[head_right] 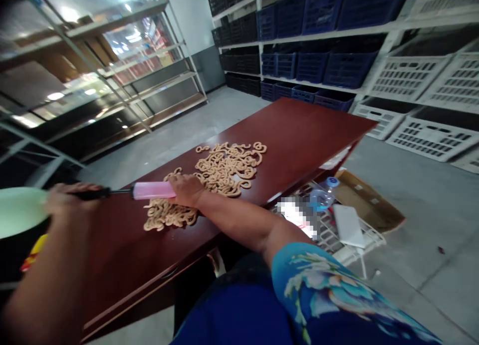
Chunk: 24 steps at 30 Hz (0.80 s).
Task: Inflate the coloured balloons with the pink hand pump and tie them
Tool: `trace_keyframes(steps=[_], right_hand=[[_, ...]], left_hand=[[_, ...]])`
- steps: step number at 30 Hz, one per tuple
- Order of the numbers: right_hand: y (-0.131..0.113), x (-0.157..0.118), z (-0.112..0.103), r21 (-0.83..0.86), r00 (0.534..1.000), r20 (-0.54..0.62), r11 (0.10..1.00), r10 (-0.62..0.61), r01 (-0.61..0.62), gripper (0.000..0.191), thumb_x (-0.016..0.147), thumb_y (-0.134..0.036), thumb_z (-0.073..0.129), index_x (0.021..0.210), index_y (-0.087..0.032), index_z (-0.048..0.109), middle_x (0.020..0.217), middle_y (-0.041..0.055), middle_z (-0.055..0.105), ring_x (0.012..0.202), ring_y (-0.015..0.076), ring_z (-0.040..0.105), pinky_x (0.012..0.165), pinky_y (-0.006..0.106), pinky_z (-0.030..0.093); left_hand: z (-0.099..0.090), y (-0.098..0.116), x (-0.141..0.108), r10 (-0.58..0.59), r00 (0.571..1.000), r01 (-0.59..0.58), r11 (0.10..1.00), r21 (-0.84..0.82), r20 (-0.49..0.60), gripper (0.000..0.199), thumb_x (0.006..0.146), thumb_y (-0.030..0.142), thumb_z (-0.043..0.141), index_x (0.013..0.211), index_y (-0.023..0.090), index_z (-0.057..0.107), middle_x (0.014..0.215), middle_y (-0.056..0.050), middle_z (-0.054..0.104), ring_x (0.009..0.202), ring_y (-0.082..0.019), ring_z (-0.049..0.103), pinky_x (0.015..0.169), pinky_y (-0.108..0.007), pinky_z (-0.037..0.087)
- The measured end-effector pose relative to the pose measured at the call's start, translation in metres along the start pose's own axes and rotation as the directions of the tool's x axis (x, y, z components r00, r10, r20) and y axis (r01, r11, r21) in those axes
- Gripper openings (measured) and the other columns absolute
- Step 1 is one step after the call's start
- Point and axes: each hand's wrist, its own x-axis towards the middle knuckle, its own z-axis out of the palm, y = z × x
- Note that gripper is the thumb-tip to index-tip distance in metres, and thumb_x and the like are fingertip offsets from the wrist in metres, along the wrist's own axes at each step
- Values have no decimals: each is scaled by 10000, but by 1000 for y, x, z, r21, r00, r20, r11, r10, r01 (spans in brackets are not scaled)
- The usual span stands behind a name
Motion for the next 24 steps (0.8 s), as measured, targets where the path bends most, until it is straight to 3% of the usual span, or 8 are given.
trace_keyframes(steps=[1,3,7,9,14,17,20,24], right_hand=[[0,-1,1,-4,1000,-5,1000,-2,2,440,704,-429,569,1015,-130,481,928,91,599,781,187,535,659,300,340],[-1,-2,2,-8,1000,-17,1000,0,0,418,705,-426,574,998,-141,491,916,83,600,775,184,536,658,297,340],[1,-2,7,-2,998,-49,1000,-26,26,419,704,-454,578,985,-150,506,914,85,600,795,190,538,682,298,346],[1,-1,8,5,996,-77,999,-38,39,410,722,-453,559,996,-153,507,913,86,600,807,191,537,693,297,345],[0,2,7,10,990,-130,998,-55,57,356,725,-408,555,980,-162,520,874,78,605,786,186,543,684,288,338],[0,2,7,8,989,-138,998,-55,57,334,712,-390,560,955,-163,528,844,69,606,763,185,548,661,284,335],[1,0,8,1,990,-132,999,-52,52,348,694,-393,572,945,-155,531,832,70,609,745,184,553,649,282,336],[1,-3,7,-33,992,-118,999,-44,41,344,697,-395,576,940,-154,535,817,72,617,736,184,559,648,281,335]], left_hand=[[-4,-5,2,53,988,-60,997,43,145,287,801,184,377,536,170,268,397,50,268,371,-81,291,425,-203,312],[-10,-20,4,17,960,-40,996,78,279,269,765,181,354,550,184,193,389,58,227,350,-91,267,419,-225,299],[-12,-26,7,-2,951,-36,993,116,310,258,757,208,370,578,190,186,414,70,251,357,-92,309,446,-238,323],[-11,-5,11,29,955,-70,990,126,296,261,757,213,373,579,193,183,413,70,252,354,-92,315,446,-243,326],[-11,74,33,146,951,-179,979,101,274,241,745,167,360,573,194,193,409,71,255,332,-87,311,429,-241,317],[-13,95,43,170,946,-201,976,88,275,235,744,152,350,567,195,202,408,72,251,321,-85,305,419,-242,306],[-18,82,44,162,949,-185,981,62,271,244,756,167,354,563,196,209,415,69,256,325,-85,310,414,-240,300],[-23,32,28,88,961,-99,995,29,264,267,774,209,375,568,198,206,427,66,258,344,-85,313,424,-241,302]])
